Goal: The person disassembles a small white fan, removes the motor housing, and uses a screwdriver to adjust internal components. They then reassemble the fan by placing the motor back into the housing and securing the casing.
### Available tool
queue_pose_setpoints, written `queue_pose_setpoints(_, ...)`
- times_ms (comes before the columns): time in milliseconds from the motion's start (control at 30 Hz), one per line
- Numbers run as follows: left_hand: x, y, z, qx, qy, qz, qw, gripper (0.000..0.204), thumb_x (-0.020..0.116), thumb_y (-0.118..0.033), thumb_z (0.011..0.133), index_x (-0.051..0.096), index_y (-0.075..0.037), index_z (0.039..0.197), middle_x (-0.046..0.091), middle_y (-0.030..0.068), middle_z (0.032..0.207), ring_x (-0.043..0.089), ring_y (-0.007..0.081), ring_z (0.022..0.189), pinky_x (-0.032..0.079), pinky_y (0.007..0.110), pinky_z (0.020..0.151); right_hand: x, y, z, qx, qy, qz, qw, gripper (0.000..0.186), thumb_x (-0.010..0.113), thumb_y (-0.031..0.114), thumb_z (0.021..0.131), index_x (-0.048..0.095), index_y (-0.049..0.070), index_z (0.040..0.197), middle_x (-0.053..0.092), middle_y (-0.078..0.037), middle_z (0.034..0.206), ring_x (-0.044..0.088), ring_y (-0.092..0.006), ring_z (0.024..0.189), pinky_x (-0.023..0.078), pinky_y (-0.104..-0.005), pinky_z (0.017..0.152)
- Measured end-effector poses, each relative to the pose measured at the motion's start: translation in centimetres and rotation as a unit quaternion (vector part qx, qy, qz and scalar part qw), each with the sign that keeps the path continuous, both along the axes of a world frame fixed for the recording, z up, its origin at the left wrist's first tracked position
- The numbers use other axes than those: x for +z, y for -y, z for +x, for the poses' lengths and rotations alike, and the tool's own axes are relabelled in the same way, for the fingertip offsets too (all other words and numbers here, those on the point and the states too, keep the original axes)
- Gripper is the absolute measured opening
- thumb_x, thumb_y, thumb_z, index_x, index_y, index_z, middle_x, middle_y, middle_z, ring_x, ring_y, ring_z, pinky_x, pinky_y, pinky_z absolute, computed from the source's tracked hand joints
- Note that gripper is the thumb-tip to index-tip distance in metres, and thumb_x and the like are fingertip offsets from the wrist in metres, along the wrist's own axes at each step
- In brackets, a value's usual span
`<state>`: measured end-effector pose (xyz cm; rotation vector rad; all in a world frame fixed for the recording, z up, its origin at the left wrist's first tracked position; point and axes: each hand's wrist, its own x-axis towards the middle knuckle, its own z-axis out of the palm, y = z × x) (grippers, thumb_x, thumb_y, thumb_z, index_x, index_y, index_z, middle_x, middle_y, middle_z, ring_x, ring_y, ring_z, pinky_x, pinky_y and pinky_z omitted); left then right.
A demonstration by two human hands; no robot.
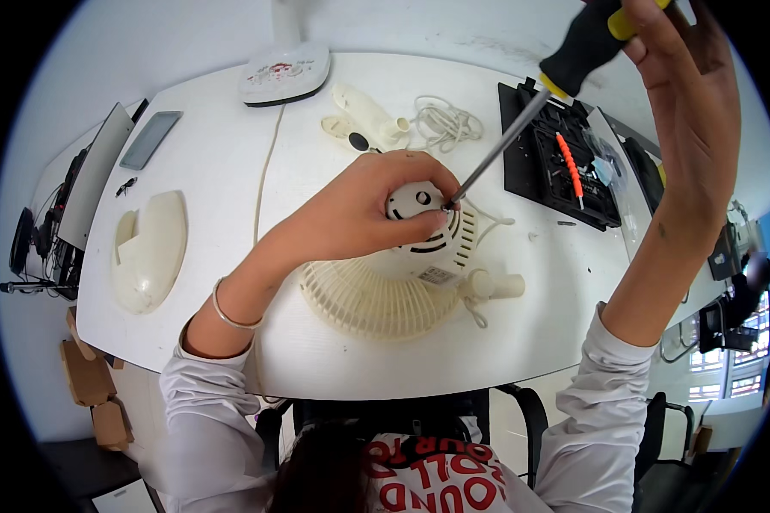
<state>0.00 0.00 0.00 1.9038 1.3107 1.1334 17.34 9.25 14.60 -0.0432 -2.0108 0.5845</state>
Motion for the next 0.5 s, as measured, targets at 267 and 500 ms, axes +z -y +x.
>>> queue_pose_setpoints(267, 1.7, 0.0, 1.3, 0.067, -0.013, -0.068, 0.995, 0.01, 0.059, -0.004, 0.08, 0.059, 0.0, 0.089, 0.064, 0.0071, 0.099, 0.054, 0.0092, 0.084, 0.044, 0.024, 0.079, -0.9, 0.0, 0.8, 0.014, -0.089, -0.07, 0.993, 0.071, 0.07, 0.02, 0.078, 0.036, -0.001, 0.136, 0.055, -0.026, 0.112, 0.063, -0.0352, 0.097, 0.056, -0.0426, 0.082)
queue_pose_setpoints(500, 1.6, -0.2, 1.4, 0.066, 0.023, -0.073, 0.995, 0.01, 0.061, -0.006, 0.081, 0.063, 0.0, 0.088, 0.064, 0.0078, 0.098, 0.057, 0.012, 0.09, 0.044, 0.028, 0.086, -0.6, -2.2, 5.1, -0.005, -0.156, 0.009, 0.988, 0.059, 0.064, 0.021, 0.086, 0.038, 0.002, 0.135, 0.055, -0.021, 0.116, 0.062, -0.0297, 0.101, 0.052, -0.0398, 0.089)
